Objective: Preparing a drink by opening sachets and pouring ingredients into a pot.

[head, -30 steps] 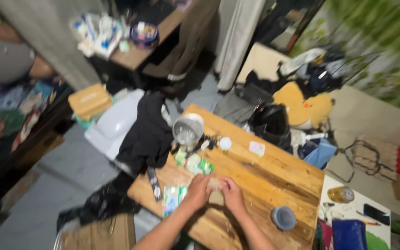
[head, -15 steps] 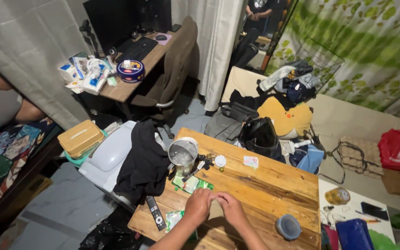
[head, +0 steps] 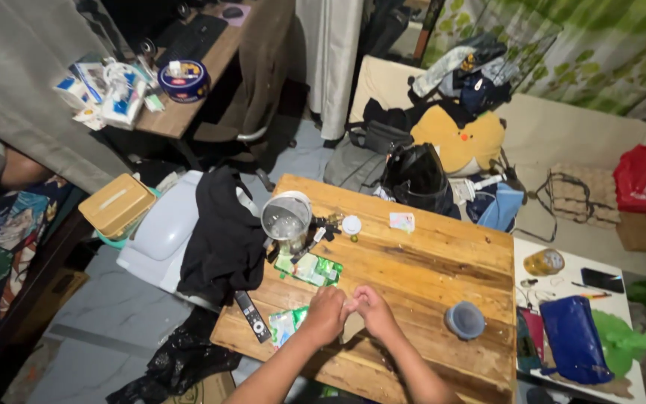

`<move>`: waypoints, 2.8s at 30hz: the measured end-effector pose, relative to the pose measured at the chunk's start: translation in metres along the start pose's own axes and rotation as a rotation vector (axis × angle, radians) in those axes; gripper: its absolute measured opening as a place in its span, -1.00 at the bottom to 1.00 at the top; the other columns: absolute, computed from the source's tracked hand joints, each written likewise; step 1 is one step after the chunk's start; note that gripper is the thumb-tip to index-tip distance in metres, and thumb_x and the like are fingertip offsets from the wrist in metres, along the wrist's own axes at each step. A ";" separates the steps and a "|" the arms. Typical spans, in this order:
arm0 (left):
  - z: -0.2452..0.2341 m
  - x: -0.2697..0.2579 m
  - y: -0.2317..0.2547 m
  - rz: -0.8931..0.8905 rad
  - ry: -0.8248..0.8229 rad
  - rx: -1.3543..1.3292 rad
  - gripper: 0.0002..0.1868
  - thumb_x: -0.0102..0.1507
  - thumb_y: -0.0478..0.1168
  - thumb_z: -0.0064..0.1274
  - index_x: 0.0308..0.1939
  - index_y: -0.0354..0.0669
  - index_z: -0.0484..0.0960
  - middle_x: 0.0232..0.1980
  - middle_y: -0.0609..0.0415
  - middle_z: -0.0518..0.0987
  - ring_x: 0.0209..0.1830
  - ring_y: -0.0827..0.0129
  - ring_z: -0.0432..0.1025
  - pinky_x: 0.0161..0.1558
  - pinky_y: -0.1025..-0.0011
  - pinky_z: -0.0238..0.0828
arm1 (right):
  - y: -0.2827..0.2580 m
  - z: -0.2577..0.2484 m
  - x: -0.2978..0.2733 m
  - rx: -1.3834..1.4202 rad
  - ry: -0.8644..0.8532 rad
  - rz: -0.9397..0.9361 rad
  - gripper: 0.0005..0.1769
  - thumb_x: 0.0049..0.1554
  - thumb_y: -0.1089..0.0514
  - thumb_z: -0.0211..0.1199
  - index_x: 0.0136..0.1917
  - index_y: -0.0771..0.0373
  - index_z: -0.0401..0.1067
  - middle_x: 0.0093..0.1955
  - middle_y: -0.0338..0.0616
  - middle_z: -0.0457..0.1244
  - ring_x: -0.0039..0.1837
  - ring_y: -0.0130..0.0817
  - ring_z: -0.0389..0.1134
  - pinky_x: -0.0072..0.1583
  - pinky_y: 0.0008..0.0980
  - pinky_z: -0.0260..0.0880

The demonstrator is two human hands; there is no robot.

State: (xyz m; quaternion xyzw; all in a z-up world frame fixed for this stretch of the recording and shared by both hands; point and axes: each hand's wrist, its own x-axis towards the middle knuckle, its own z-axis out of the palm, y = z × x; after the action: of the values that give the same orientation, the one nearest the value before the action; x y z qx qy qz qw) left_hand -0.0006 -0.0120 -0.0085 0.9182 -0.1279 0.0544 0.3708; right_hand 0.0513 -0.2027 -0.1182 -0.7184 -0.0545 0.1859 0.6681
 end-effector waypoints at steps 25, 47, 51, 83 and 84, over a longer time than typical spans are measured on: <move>0.021 -0.040 0.008 -0.486 -0.088 0.039 -0.80 0.25 -0.12 0.15 -0.23 -0.14 0.52 -0.20 -0.13 0.60 -0.05 -0.09 0.44 -0.07 -0.05 0.28 | -0.072 0.004 -0.029 -0.744 -0.252 -0.496 -0.76 0.02 0.23 0.36 -0.02 0.03 0.64 0.02 -0.14 0.34 0.14 -0.11 0.23 0.20 -0.10 0.08; 0.041 -0.082 0.012 -0.405 0.207 0.274 -0.72 0.26 -0.08 0.10 -0.36 -0.20 0.45 -0.35 -0.10 0.53 -0.31 -0.06 0.46 -0.31 0.01 0.36 | 0.019 -0.167 0.194 -0.924 0.257 -0.324 -0.70 0.18 0.22 0.10 0.13 0.35 0.49 0.04 0.22 0.33 0.09 0.15 0.35 0.10 0.01 0.36; 0.037 -0.093 0.014 -0.587 0.161 0.311 -0.69 0.28 -0.04 0.10 -0.33 -0.21 0.46 -0.33 -0.14 0.53 -0.30 -0.09 0.45 -0.28 -0.01 0.35 | 0.017 -0.190 0.206 -1.159 0.222 -0.228 -0.54 0.01 0.25 0.20 0.20 0.33 0.47 0.17 0.21 0.28 0.16 0.23 0.27 0.06 0.12 0.32; 0.009 -0.093 0.024 -0.712 0.204 0.254 -0.67 0.31 -0.03 0.07 -0.29 -0.25 0.48 -0.28 -0.15 0.56 -0.24 -0.13 0.46 -0.20 -0.01 0.38 | 0.019 -0.183 0.193 -1.380 0.028 -0.007 -0.18 0.02 0.03 0.45 0.49 0.09 0.21 0.49 -0.03 0.10 0.47 0.25 0.06 0.24 0.15 0.33; 0.010 -0.093 0.023 -0.702 0.206 0.249 -0.68 0.31 -0.03 0.08 -0.29 -0.25 0.49 -0.27 -0.16 0.56 -0.24 -0.13 0.46 -0.20 -0.01 0.37 | 0.011 -0.178 0.189 -1.428 0.036 0.086 -0.25 0.02 -0.03 0.48 0.41 0.10 0.27 0.46 -0.03 0.15 0.46 0.20 0.09 0.23 0.17 0.33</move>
State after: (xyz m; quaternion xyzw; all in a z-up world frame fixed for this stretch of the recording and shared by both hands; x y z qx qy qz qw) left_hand -0.0960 -0.0170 -0.0186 0.9339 0.2396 0.0314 0.2633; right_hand 0.2843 -0.3093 -0.1585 -0.9848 -0.1235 0.1193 0.0273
